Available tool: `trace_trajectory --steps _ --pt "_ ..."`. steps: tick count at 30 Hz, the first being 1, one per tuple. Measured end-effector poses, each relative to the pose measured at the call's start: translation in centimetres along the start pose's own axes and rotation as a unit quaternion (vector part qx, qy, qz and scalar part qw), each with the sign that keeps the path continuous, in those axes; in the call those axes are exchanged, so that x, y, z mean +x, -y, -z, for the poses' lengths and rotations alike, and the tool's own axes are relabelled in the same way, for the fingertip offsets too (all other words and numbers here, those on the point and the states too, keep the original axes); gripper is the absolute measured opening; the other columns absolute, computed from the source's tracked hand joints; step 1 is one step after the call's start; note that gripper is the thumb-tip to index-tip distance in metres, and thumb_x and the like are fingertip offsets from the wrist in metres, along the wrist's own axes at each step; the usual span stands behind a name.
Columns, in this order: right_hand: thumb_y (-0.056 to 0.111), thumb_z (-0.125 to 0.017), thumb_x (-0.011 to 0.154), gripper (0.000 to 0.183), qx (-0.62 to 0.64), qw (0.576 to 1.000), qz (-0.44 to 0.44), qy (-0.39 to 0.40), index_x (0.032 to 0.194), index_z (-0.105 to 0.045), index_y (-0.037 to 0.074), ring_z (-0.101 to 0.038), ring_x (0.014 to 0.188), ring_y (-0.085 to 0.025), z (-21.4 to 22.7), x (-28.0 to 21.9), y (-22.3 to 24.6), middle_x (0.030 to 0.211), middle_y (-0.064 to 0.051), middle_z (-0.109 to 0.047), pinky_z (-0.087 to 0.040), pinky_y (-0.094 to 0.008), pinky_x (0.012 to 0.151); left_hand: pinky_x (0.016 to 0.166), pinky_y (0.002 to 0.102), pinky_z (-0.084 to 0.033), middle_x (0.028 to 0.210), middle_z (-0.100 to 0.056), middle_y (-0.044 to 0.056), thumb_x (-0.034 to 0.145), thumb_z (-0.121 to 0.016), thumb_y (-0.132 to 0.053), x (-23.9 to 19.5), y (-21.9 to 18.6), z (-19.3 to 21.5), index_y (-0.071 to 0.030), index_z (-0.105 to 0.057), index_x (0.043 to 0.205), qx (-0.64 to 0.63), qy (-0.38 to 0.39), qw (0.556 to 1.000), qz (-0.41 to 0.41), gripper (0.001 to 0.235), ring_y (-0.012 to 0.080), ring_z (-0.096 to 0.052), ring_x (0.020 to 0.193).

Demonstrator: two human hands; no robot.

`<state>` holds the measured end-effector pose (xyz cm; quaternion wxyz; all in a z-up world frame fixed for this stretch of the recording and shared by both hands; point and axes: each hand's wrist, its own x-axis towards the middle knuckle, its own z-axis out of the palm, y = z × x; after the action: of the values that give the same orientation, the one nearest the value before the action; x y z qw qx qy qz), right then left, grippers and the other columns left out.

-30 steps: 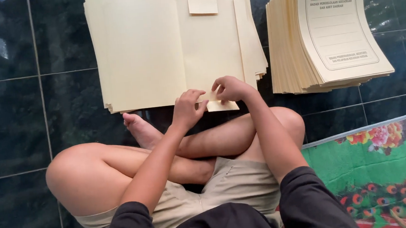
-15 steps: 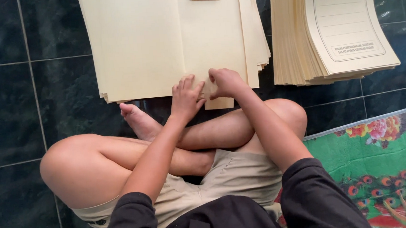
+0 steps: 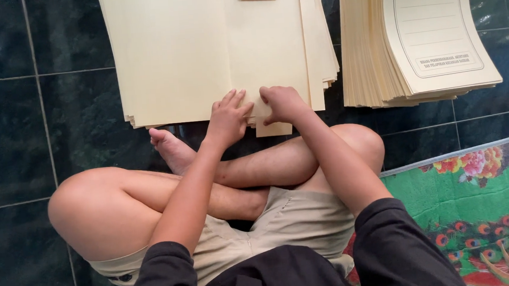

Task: Folding paper document covers along pre-scored lines and stacking them.

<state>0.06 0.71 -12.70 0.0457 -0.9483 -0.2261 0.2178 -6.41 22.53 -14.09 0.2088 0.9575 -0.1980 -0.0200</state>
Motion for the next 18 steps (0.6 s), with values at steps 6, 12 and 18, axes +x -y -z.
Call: trace_trajectory --steps 6,12,18 --pt "0.048 -0.098 0.053 0.086 -0.103 0.994 0.025 -0.008 0.116 -0.049 0.017 -0.073 0.093 -0.028 -1.4 0.7 0.2 0.094 -0.006 -0.07 -0.058 -0.047 0.079 0.108 0.048 -0.039 0.154 -0.049 0.004 0.084 -0.069 -0.033 -0.1 -0.4 0.1 -0.029 -0.066 0.134 -0.02 -0.003 1.0 0.014 0.05 0.027 -0.038 0.148" --pt "0.046 -0.099 0.052 0.077 0.013 0.999 0.015 0.036 0.107 -0.053 0.016 -0.071 0.095 -0.031 0.3 -1.1 0.7 0.095 -0.003 -0.07 -0.058 -0.05 0.081 0.108 0.048 -0.034 0.14 -0.056 0.0 0.085 -0.075 -0.049 -0.3 0.0 -0.5 -0.029 -0.056 0.146 0.025 0.002 1.0 -0.005 0.067 0.0209 -0.046 0.137" --pt "0.033 -0.095 0.065 0.066 -0.045 0.998 0.045 0.023 0.111 -0.051 0.017 -0.071 0.089 -0.031 -1.2 0.4 0.1 0.089 -0.003 -0.07 -0.059 -0.049 0.075 0.107 0.049 -0.034 0.138 -0.053 0.004 0.083 -0.077 -0.054 -0.5 -0.9 -1.0 -0.026 -0.058 0.145 0.051 -0.015 0.999 -0.006 0.071 0.0233 -0.045 0.133"
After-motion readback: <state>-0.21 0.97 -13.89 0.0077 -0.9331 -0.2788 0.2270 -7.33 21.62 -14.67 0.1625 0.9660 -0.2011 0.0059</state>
